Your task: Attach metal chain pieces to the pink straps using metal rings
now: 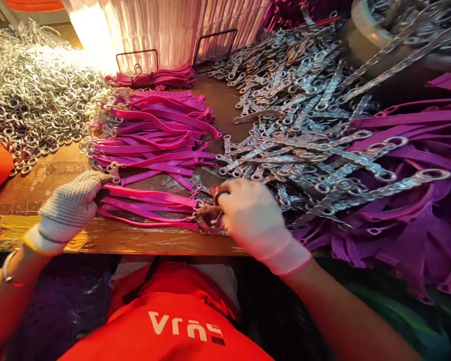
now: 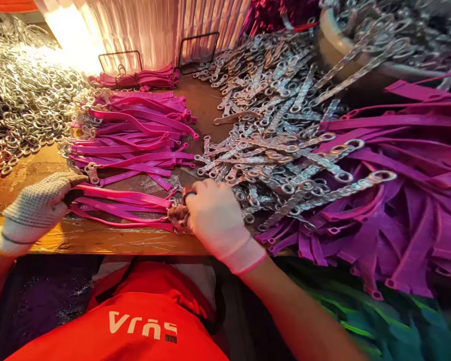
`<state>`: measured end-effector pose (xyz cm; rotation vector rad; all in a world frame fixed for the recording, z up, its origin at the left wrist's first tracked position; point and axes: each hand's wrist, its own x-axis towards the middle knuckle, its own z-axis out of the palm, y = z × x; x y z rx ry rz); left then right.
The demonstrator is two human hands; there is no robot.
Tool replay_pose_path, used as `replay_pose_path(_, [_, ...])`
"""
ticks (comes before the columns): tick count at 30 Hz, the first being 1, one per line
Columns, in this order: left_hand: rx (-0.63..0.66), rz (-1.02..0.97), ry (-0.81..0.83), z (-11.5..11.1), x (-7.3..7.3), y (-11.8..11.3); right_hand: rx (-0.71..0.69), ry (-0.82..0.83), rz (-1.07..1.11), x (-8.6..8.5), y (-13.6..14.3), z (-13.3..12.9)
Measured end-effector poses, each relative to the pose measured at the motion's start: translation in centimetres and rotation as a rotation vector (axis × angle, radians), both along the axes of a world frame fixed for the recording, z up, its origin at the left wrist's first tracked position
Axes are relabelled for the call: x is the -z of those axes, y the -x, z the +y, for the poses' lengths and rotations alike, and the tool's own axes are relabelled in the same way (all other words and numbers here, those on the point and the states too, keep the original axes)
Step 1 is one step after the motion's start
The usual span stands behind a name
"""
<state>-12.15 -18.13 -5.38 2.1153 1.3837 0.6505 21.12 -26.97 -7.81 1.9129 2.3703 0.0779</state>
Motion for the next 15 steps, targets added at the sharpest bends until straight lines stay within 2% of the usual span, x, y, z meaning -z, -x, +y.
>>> replay_pose_path(2, [-0.072,-0.069,0.125,-1.8,0.8,-2.2,-0.014,-0.017,-0.041,0.0,-1.2,1.9])
replay_pose_path(3, [-0.121,-0.195,0.28,-2.5,1.1,-3.6,-0.016,0.002,-0.073,0.3,-1.8,2.9])
replay_pose_path(5, [-0.155,-0.523,0.751,-3.2,1.6,-6.2,-0.033,0.053,-0.137,1.1,-2.8,4.7])
replay_pose_path(7, [-0.139,-0.783,1.144,-3.1,1.9,-8.0,-0.038,0.058,-0.163,2.2,-3.4,5.9])
replay_pose_path(9, [-0.1,-0.94,1.361,-2.7,2.0,-8.7,-0.037,0.025,-0.132,3.3,-3.9,6.4])
replay_pose_path(11, [-0.08,-0.999,1.405,-2.4,2.1,-8.8,-0.046,0.007,-0.085,4.0,-4.5,6.5])
replay_pose_path(13, [-0.077,-0.956,1.346,-2.6,2.3,-8.6,-0.066,-0.024,-0.048,4.3,-5.1,6.5])
replay_pose_path(15, [-0.079,-0.869,1.249,-3.0,2.7,-8.6,-0.116,-0.128,0.031,4.1,-5.4,6.4])
